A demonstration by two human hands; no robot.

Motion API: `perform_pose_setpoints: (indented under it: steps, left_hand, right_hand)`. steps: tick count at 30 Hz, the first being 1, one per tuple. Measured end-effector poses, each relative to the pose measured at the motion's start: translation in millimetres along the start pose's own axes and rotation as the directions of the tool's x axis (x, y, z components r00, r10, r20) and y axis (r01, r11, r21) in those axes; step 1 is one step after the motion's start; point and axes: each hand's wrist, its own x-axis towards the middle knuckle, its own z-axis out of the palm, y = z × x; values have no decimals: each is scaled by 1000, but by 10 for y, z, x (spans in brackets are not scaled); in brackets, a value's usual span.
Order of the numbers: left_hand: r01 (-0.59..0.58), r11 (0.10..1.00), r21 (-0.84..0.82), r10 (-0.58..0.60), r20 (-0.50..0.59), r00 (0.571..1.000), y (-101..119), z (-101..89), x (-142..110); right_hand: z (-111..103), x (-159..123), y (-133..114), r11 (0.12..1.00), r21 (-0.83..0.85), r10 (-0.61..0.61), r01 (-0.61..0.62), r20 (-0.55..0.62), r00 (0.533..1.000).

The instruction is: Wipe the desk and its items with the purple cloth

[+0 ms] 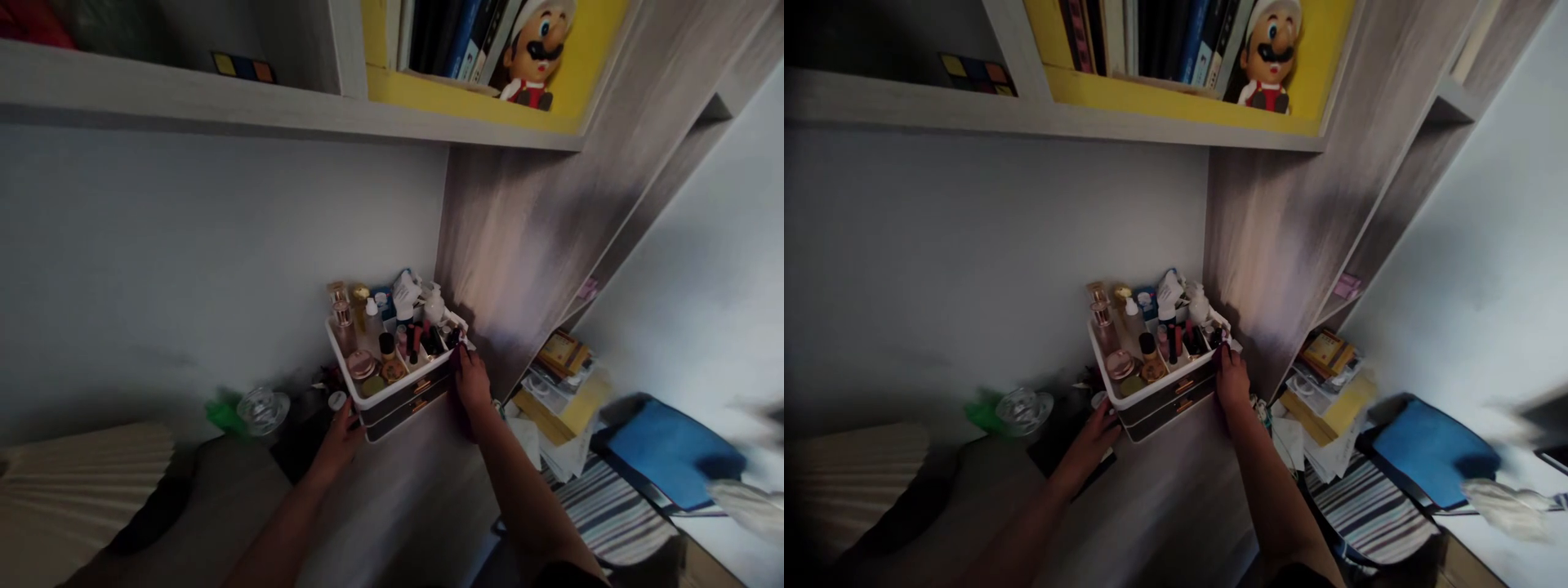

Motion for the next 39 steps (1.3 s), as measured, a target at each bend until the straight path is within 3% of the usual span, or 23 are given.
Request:
perform_pose_setpoints:
  steps: [15,30,39]
  left_hand:
    - [37,997,-63,-35,30,999,-10,51,-80]
    - [24,999,-47,-19,100,995,-40,55,-95]
    - [-10,999,-35,13,85,996,-33,62,-106]
  right_hand:
    - [-227,-219,-429,990,-128,-58,68,81,995]
    - [-184,-628,-1044,976,-117,-165,181,137,977]
    - [-168,-892,-1394,964,-92,-230,249,179,956]
